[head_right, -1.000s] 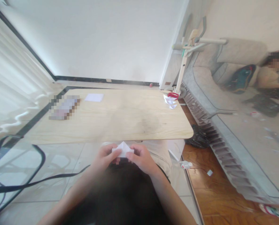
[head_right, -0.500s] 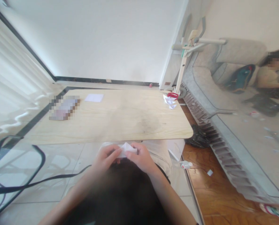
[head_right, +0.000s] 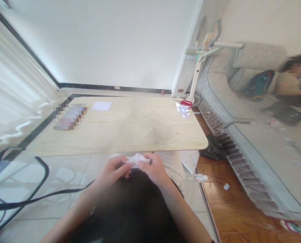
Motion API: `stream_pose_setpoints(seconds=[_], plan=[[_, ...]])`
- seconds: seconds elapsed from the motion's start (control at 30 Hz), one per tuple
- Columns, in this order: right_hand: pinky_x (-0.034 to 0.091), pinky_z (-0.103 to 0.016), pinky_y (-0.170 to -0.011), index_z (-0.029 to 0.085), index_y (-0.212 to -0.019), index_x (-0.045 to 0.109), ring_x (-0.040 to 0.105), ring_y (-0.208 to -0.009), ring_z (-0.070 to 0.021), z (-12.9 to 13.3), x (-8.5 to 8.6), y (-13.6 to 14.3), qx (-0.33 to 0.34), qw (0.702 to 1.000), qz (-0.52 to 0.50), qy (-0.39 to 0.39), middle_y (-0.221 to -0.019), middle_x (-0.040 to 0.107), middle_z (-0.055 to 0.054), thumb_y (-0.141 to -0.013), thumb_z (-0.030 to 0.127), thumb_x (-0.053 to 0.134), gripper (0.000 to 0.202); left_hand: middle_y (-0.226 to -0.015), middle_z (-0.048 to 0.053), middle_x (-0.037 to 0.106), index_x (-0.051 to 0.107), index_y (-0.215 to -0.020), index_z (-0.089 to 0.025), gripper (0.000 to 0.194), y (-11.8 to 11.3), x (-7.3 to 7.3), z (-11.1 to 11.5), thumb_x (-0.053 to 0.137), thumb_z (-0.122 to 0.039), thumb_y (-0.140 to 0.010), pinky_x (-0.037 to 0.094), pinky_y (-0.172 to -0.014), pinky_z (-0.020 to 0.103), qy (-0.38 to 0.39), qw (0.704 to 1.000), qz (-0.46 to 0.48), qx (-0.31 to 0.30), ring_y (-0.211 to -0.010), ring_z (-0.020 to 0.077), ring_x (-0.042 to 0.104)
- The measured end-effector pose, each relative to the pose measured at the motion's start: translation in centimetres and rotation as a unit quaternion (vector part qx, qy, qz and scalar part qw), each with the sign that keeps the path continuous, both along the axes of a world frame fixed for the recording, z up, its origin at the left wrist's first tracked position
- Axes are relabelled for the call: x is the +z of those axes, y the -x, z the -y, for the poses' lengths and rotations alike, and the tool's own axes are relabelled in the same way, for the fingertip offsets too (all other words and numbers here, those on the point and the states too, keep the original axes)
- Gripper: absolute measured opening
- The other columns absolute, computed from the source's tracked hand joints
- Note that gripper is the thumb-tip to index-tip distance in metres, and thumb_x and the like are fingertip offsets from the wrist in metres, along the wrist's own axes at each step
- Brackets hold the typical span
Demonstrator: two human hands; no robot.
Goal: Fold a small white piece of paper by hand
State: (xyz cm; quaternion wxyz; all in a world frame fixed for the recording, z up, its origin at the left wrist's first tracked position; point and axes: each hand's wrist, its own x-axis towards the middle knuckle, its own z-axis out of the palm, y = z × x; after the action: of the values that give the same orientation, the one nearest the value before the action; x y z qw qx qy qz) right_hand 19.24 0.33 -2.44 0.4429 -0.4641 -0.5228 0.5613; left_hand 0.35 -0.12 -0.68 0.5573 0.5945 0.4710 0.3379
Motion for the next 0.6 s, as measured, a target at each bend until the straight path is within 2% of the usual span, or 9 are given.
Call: stream_pose_setpoints(seconds=[0.2,0.37,0.6], plan=[[0.039,-0.024,-0.051,0.017,-0.065,0.068,0.053,-0.050,-0.0116,0.0,-0.8,0.5,-0.047,0.995,-0.077,0.039,-0.055,0.065,0.002,-0.072,0.030,0.076,0.017,-0.055,-0.002,0.063,0.057,-0.068,-0.016,0.028,-0.5,-0.5,0.2,0.063,-0.038,-0.085,0.043,-0.052,0.021,0.027,0.996,0.067,0.054,-0.049,0.0105,0.056],[0.040,-0.023,-0.052,0.018,-0.062,0.067,0.053,-0.049,-0.0100,-0.1,-1.3,0.3,-0.080,0.983,-0.158,0.055,-0.054,0.064,0.003,-0.073,0.031,0.076,0.019,-0.050,-0.003,0.059,0.056,-0.064,-0.017,0.030,-0.6,-0.4,0.2,0.061,-0.038,-0.085,0.042,-0.052,0.020,0.004,0.990,0.069,0.120,-0.047,0.0093,0.053],[0.041,-0.023,-0.053,0.018,-0.068,0.068,0.054,-0.051,-0.0104,-0.2,-0.5,0.4,-0.079,0.979,-0.179,0.058,-0.057,0.065,0.002,-0.071,0.033,0.078,0.018,-0.050,-0.003,0.059,0.057,-0.065,-0.017,0.030,-0.8,-0.4,0.2,0.063,-0.040,-0.083,0.042,-0.050,0.021,0.016,0.992,0.065,0.109,-0.046,0.0098,0.053]])
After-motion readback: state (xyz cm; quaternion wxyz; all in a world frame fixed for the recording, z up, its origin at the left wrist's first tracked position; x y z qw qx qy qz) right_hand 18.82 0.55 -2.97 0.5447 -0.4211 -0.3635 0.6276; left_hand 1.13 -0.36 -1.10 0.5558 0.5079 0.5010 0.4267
